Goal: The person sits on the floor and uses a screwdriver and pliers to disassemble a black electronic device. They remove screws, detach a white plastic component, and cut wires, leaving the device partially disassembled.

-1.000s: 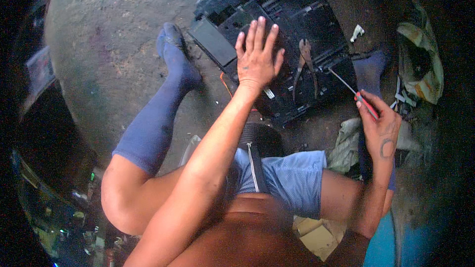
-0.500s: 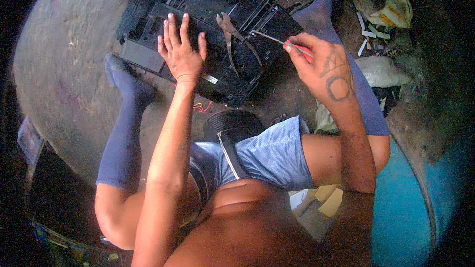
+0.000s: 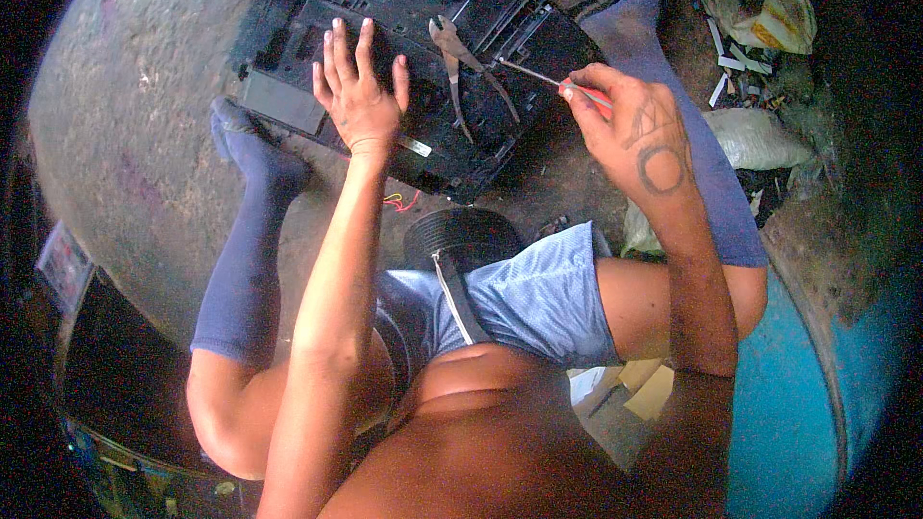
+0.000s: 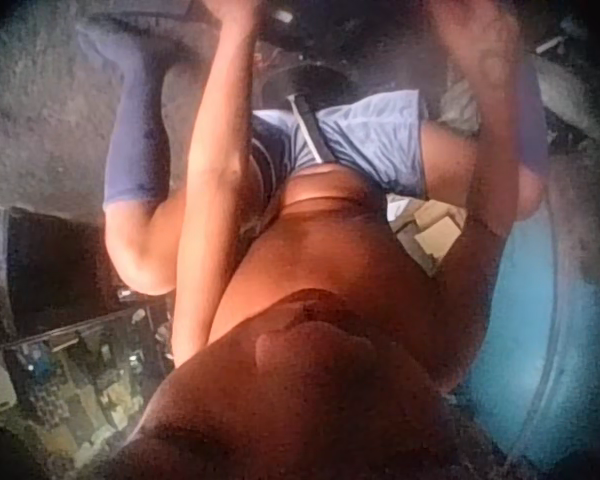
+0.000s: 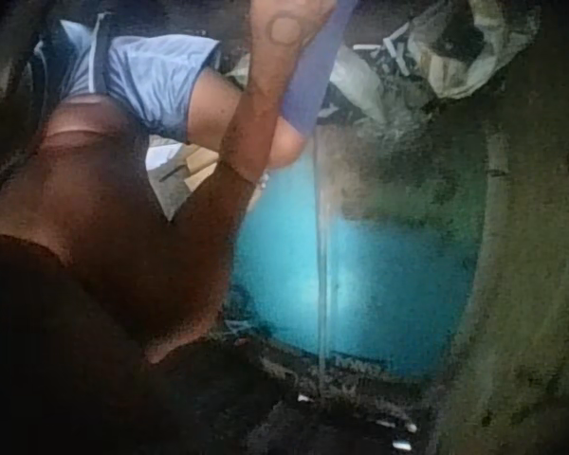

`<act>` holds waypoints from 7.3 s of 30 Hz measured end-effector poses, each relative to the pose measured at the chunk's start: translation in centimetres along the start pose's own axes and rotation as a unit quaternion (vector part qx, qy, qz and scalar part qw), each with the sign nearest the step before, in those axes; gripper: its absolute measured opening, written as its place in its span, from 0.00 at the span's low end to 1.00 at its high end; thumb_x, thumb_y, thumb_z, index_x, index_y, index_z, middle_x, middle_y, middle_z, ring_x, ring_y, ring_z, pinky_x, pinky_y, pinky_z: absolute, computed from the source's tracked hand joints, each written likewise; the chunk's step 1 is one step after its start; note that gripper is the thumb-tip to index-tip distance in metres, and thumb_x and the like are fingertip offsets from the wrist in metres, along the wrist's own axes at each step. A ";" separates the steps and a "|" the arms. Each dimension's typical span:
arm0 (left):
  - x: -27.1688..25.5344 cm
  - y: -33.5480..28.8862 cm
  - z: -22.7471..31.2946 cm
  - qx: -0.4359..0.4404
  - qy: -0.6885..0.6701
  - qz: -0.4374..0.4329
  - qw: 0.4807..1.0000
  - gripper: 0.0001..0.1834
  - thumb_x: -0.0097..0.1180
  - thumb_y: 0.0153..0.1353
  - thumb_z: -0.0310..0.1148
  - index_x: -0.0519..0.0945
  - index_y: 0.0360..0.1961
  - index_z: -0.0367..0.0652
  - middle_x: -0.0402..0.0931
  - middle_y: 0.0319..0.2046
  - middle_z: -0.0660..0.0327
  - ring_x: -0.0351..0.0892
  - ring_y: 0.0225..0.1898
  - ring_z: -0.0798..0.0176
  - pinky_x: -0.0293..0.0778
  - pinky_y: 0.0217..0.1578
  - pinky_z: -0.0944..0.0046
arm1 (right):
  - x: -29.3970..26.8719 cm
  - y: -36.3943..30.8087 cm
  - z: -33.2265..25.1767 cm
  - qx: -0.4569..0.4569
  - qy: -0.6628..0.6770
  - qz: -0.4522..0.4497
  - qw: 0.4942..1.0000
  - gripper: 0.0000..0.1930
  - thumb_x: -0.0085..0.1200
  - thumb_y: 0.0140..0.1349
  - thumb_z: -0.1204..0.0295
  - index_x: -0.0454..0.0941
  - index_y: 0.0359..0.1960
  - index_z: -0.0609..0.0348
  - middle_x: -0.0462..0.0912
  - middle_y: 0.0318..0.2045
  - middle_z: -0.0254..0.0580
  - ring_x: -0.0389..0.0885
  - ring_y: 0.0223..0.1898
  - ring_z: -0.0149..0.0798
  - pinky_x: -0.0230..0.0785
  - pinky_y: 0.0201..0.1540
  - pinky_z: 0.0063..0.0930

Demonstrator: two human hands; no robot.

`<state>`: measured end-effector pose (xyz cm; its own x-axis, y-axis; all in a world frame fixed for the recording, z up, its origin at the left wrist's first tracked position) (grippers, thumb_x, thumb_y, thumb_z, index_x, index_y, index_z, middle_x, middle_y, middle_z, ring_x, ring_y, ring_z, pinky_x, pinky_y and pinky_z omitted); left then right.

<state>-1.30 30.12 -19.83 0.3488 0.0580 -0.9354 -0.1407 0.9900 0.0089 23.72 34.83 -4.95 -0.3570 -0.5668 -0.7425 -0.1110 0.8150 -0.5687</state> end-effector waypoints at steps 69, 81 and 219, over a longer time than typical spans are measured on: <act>0.0 -0.1 0.0 -0.012 -0.039 0.010 0.999 0.33 0.57 0.63 0.51 0.71 0.69 0.59 0.59 0.74 0.58 0.55 0.75 0.55 0.48 0.72 0.45 | 7.7 -4.7 2.8 0.432 0.587 -0.133 0.672 0.14 0.42 0.78 0.60 0.73 0.54 0.54 0.69 0.28 0.28 0.52 0.13 0.18 0.43 0.11 0.15; 0.3 -0.2 0.0 -0.010 -0.058 0.030 0.998 0.34 0.58 0.61 0.49 0.71 0.69 0.56 0.58 0.74 0.55 0.54 0.76 0.54 0.45 0.73 0.43 | 5.4 1.0 -4.1 -0.191 -0.521 -0.221 0.802 0.31 0.52 0.66 0.74 0.64 0.71 0.58 0.81 0.40 0.46 0.85 0.40 0.51 0.79 0.41 0.41; 13.9 -7.9 19.1 -0.482 -0.871 0.093 -0.035 0.12 0.59 0.69 0.28 0.79 0.51 0.38 0.83 0.52 0.57 0.84 0.51 0.61 0.82 0.56 0.65 | -1.7 1.9 -4.3 -0.255 -0.178 -0.072 0.948 0.15 0.58 0.67 0.67 0.81 0.50 0.62 0.86 0.45 0.52 0.86 0.45 0.51 0.76 0.50 0.38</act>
<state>22.39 25.53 -26.12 -0.4421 0.7744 0.4527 0.1041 0.5456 -0.8316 20.09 37.81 -3.24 0.0206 -0.6073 -0.7942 -0.6006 0.6276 -0.4954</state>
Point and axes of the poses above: each hand's wrist, its own y-axis towards the middle knuckle, its own x-axis out of the palm, z = x × y, the point moved 9 cm from there along y, towards the middle knuckle
